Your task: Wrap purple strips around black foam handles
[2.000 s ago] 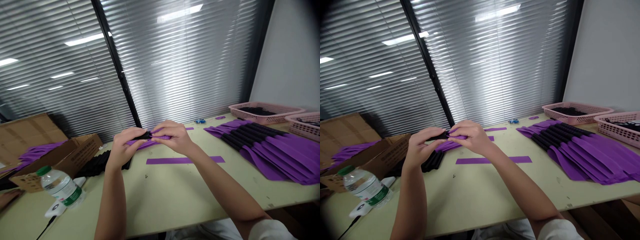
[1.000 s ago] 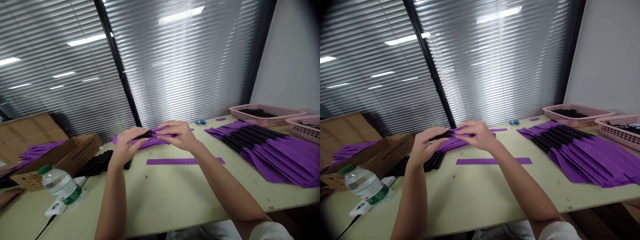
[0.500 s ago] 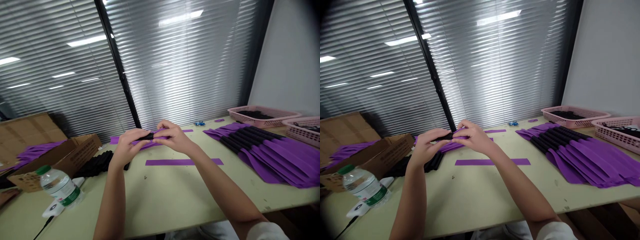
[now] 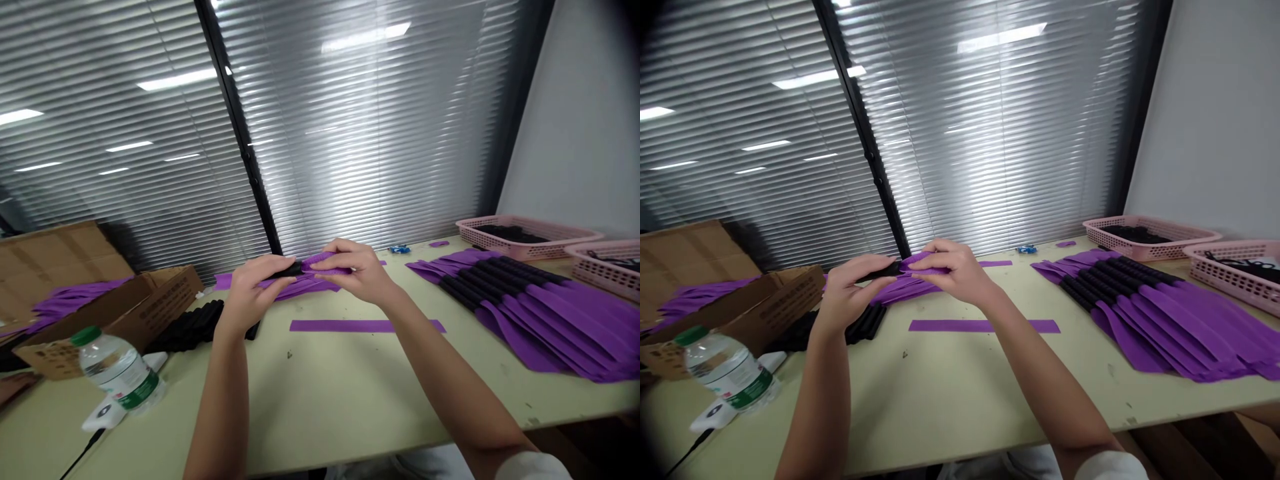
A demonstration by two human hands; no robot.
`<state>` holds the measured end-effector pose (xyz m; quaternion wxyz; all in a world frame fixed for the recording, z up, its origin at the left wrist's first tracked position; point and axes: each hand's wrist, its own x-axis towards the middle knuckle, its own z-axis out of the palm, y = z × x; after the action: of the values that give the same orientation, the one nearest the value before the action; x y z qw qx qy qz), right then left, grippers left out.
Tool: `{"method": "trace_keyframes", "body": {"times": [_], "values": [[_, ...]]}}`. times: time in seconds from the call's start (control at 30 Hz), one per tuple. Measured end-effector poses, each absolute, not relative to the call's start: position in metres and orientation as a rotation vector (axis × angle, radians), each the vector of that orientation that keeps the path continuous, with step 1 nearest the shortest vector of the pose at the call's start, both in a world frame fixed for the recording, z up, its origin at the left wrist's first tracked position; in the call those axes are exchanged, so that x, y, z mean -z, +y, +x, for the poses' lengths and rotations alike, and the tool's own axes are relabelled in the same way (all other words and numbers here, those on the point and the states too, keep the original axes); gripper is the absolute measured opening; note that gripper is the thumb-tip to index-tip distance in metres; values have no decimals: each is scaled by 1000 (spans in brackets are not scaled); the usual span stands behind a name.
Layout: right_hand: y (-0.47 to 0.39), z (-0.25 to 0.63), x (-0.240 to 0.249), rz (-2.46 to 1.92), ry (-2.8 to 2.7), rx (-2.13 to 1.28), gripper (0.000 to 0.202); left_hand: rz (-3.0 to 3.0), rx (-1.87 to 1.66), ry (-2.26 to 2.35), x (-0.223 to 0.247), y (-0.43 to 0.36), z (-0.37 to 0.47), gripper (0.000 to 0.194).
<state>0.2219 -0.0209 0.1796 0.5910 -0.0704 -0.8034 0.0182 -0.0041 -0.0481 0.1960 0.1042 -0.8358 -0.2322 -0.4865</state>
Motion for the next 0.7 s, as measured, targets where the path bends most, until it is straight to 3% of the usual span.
{"method": "trace_keyframes", "body": {"times": [0.7], "values": [[-25,220,-176,-234,-1993,20,11,-2543,1377,-677,-192,-47,1,25]]}}
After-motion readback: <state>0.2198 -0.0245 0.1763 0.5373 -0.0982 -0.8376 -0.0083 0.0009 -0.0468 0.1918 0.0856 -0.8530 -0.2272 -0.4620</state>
